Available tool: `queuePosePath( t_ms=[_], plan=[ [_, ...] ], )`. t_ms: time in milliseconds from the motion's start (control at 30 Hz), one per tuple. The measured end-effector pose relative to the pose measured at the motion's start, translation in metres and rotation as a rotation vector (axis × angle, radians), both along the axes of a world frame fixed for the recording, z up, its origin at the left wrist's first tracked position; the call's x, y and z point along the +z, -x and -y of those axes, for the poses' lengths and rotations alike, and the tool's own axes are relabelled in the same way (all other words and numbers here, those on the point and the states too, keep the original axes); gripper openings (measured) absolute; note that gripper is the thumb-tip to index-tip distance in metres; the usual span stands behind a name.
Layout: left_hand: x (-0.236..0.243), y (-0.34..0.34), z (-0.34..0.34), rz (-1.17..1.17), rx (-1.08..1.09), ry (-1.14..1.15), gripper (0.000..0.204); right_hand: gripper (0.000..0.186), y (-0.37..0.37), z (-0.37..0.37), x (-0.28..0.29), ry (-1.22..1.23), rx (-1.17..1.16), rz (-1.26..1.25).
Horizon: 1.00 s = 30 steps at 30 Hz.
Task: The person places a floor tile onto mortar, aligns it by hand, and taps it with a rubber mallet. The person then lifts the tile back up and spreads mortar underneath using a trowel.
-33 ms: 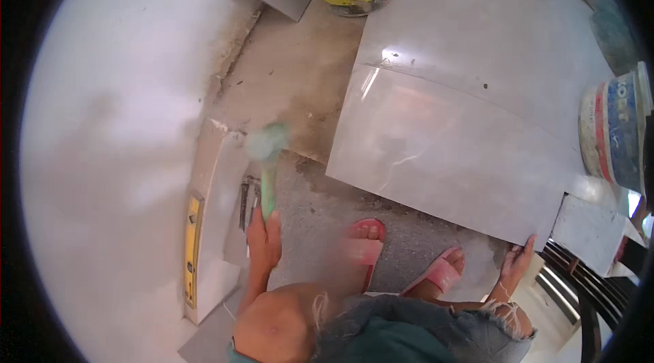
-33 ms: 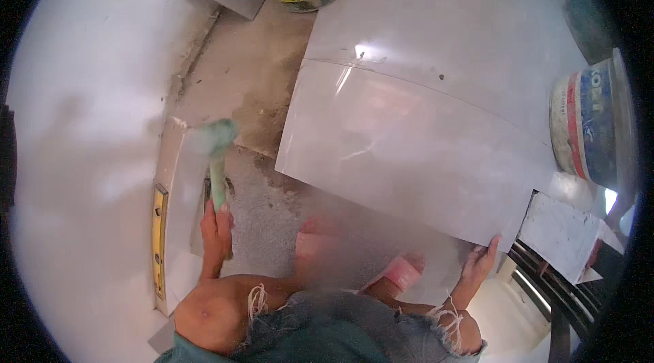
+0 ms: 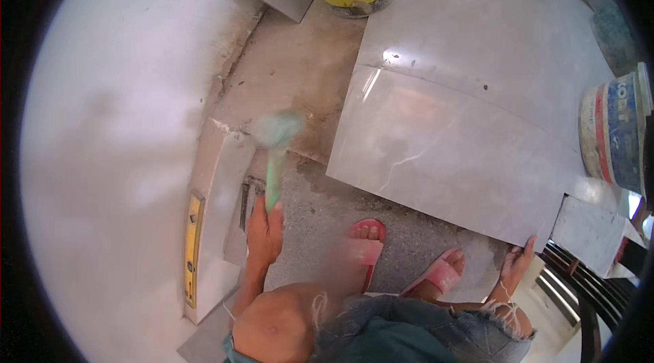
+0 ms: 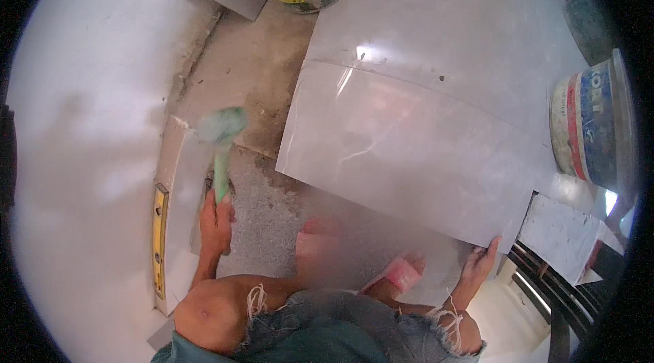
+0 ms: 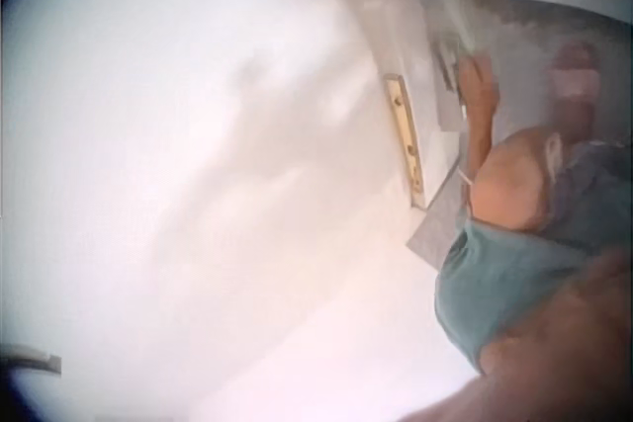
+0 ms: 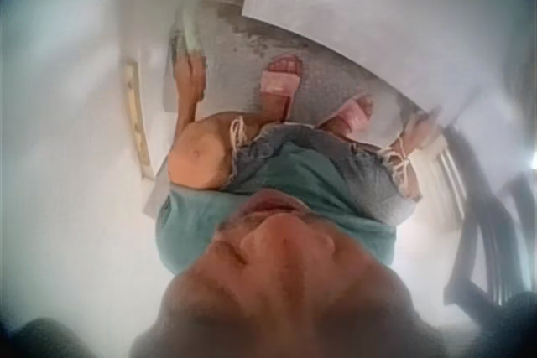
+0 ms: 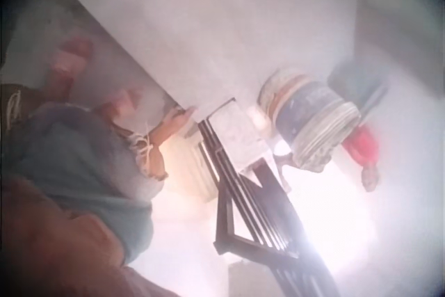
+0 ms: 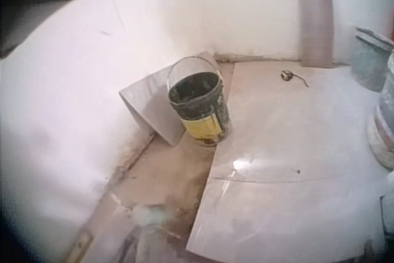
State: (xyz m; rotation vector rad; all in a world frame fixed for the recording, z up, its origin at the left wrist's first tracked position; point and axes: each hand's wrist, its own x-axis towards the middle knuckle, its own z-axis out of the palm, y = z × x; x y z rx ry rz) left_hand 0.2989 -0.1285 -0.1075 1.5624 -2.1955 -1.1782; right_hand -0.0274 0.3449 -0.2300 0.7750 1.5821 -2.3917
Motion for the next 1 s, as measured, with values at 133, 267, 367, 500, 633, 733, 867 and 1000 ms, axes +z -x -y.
queuePosePath(
  t_ms=[133,267,367,500,633,733,867,1000],
  plan=[
    [0.026,0.051,0.025,0.034,-0.072,-0.138,0.026,0.034,-0.012,0.009,-0.016,0.003,0.014,0.044],
    [0.007,0.07,0.018,0.071,-0.195,0.017,0.028,0.038,-0.013,0.023,-0.007,-0.038,-0.016,0.09],
    [0.0,0.076,0.012,0.12,-0.253,0.042,0.029,0.043,-0.007,0.012,-0.011,0.019,0.008,0.059],
    [0.0,0.077,0.0,0.077,-0.188,0.006,0.03,0.047,-0.008,0.004,-0.012,-0.024,0.032,0.111],
    [-0.003,0.079,-0.005,0.148,-0.155,0.088,0.027,0.052,-0.011,0.011,-0.009,0.012,0.01,0.081],
    [-0.007,0.073,-0.005,0.269,-0.268,0.116,0.029,0.047,-0.017,0.021,-0.002,0.017,-0.006,0.092],
    [-0.015,0.078,-0.008,0.227,-0.262,0.058,0.029,0.042,-0.016,0.035,0.013,-0.009,-0.063,0.063],
    [-0.028,0.066,0.001,0.205,-0.297,0.112,0.027,0.046,-0.014,0.007,-0.006,-0.037,0.104,0.115]
  ],
)
